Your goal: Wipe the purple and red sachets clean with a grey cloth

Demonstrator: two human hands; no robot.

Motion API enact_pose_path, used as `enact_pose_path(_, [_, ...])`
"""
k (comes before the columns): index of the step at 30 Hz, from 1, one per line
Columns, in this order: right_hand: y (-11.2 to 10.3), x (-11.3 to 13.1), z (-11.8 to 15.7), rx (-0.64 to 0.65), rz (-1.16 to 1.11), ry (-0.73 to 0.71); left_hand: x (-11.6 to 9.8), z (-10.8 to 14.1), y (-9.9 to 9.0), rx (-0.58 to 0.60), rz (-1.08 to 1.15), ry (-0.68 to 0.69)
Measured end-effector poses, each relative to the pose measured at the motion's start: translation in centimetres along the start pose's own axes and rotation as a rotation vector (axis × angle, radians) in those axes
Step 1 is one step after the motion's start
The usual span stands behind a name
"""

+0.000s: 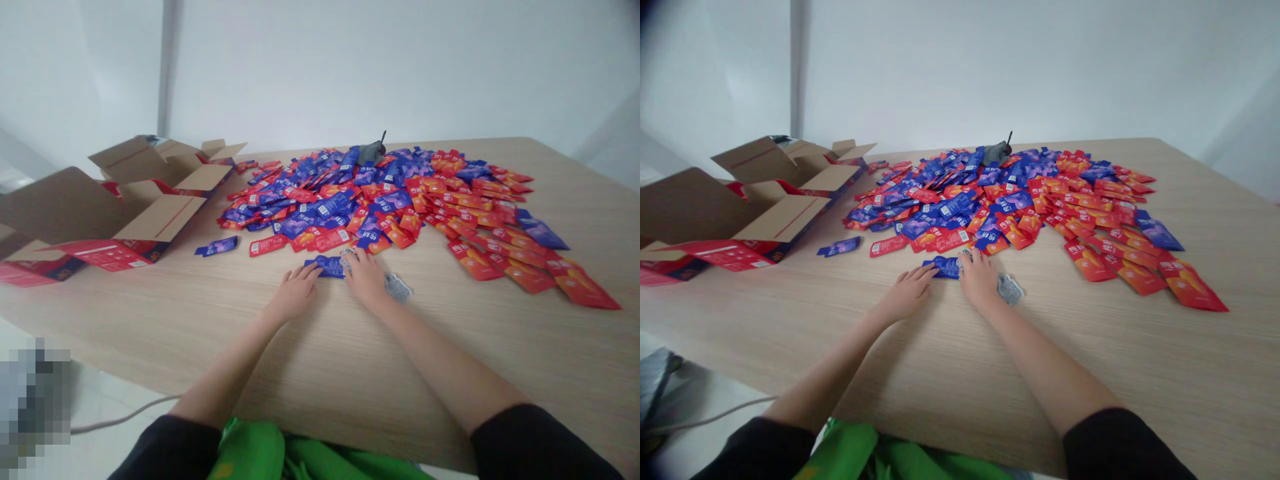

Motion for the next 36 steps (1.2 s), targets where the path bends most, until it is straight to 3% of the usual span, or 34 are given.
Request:
enact_pose_path(4, [0.1,-0.5,0.0,0.000,-0.006,0.006,2.0,0.2,1.3,-0.042,0.020,0.032])
enact_pose_path(8, [-0.5,-0.4,-0.5,-0.047,-0.018,0.021,2.6,-0.3,2.2,-0.081,0.062,0.034])
enact_pose_path(17, [-2.2,5.0,-3.7,-0.087,0.003,-0.100,3.6,0.5,2.9,-0.096,0.134,0.024])
enact_pose_path(25, [-5.2,6.6,-4.2,-0.220,-0.007,-0.057,3.5,0.8,2.9,-0.050,0.126,0.043])
enact_pose_path(27, [-4.1,7.0,-4.5,-0.159,-0.024,-0.074,3.4,0.9,2.8,-0.041,0.124,0.051])
enact_pose_path(32, [1.4,8.4,-4.6,0.134,-0.023,-0.179,3.6,1.1,3.0,-0.011,0.132,0.025])
enact_pose_path(36, [2.3,7.6,-4.0,0.162,0.006,-0.163,3.7,1.0,3.1,-0.003,0.124,0.011])
Point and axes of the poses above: each hand's wrist, its own z-axis away from the middle knuckle, its own y-axis out of the palm, x = y × z, the point moved 8 cm from there along -z, towards the middle knuckle, and after that the axes turned 14 degrees about -y, right-handed, at the moved point
